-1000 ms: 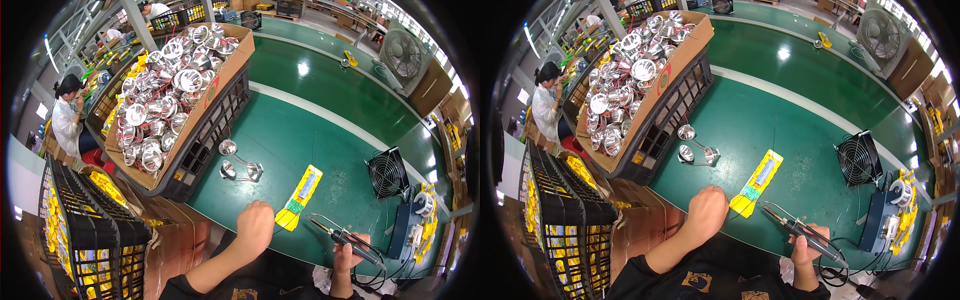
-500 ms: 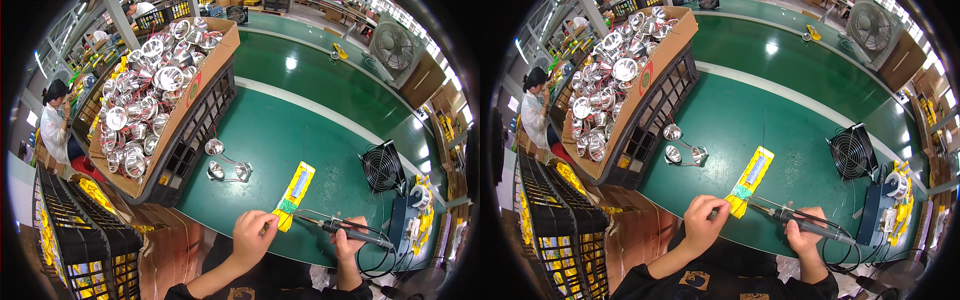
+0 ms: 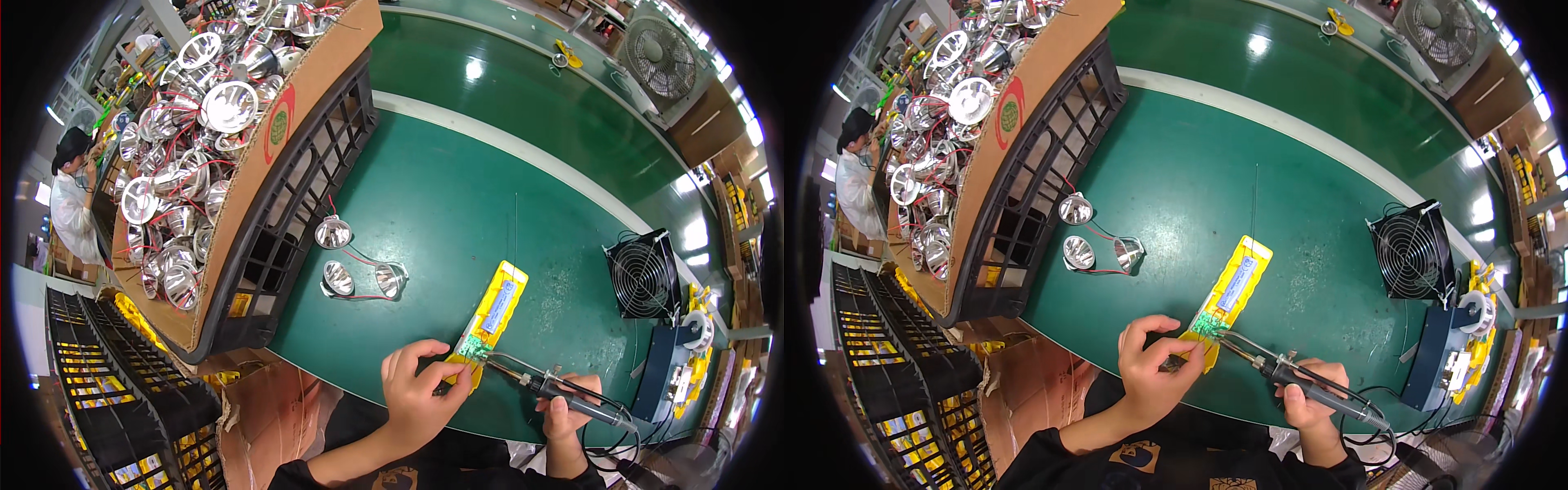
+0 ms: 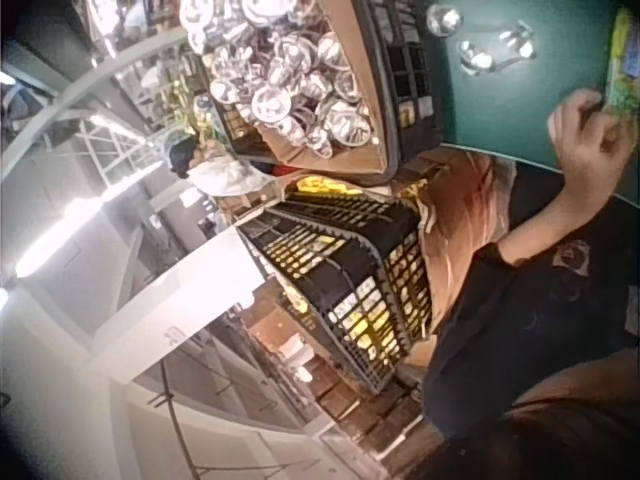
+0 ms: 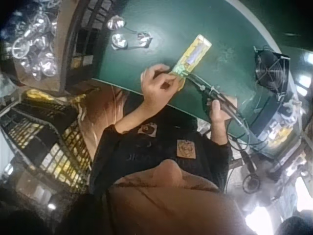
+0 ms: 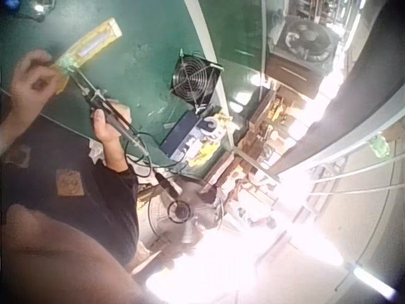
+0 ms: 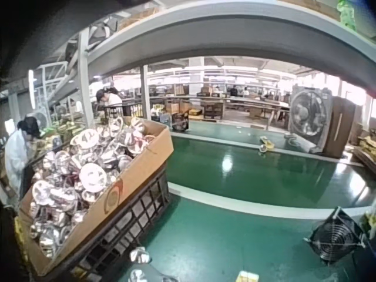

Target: The person assembles flashlights by taking casings and reflectors from crates, soldering internal wires using a soldering iron, and placing the assembled units onto a conveyor belt.

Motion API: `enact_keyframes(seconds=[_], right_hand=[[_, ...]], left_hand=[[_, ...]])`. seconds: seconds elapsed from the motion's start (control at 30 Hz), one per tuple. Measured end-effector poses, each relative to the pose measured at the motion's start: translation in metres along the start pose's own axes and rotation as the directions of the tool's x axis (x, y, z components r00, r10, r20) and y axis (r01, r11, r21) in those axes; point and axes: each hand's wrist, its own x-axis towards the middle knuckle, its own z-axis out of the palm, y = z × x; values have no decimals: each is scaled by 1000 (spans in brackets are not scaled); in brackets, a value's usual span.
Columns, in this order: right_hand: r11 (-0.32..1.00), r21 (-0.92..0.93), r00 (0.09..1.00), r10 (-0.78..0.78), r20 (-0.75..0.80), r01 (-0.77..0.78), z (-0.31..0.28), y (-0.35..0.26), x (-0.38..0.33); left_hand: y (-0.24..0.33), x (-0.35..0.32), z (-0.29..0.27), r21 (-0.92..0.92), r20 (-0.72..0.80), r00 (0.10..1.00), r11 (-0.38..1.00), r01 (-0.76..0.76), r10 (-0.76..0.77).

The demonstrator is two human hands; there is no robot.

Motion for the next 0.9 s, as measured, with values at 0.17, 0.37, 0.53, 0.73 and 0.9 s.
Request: enact_keyframes(seconds=[0.17, 0.37, 0.53, 0.73, 0.9], right_hand=[[1000, 17, 1000, 2, -8, -2, 0, 2, 1], [999, -43, 1000, 5, -5, -5, 4, -1, 2], [1000, -24, 1000, -8, -26, 7, 3, 1, 2], [994, -95, 999, -47, -13, 46, 1, 6, 1], [997, -71, 998, -35, -50, 32, 3, 4, -1]], left_hand=[[-1, -1, 0, -2, 1, 1000, 1000, 5, -5], [-1, -1, 1, 8, 1, 1000, 1000, -9, 9], [-2, -1, 1, 9, 15, 1000, 1000, -4, 4], [-1, -1, 1, 0, 15, 1000, 1000, 4, -4], [-1, -1, 1, -1, 16, 1000, 1000, 2, -2]])
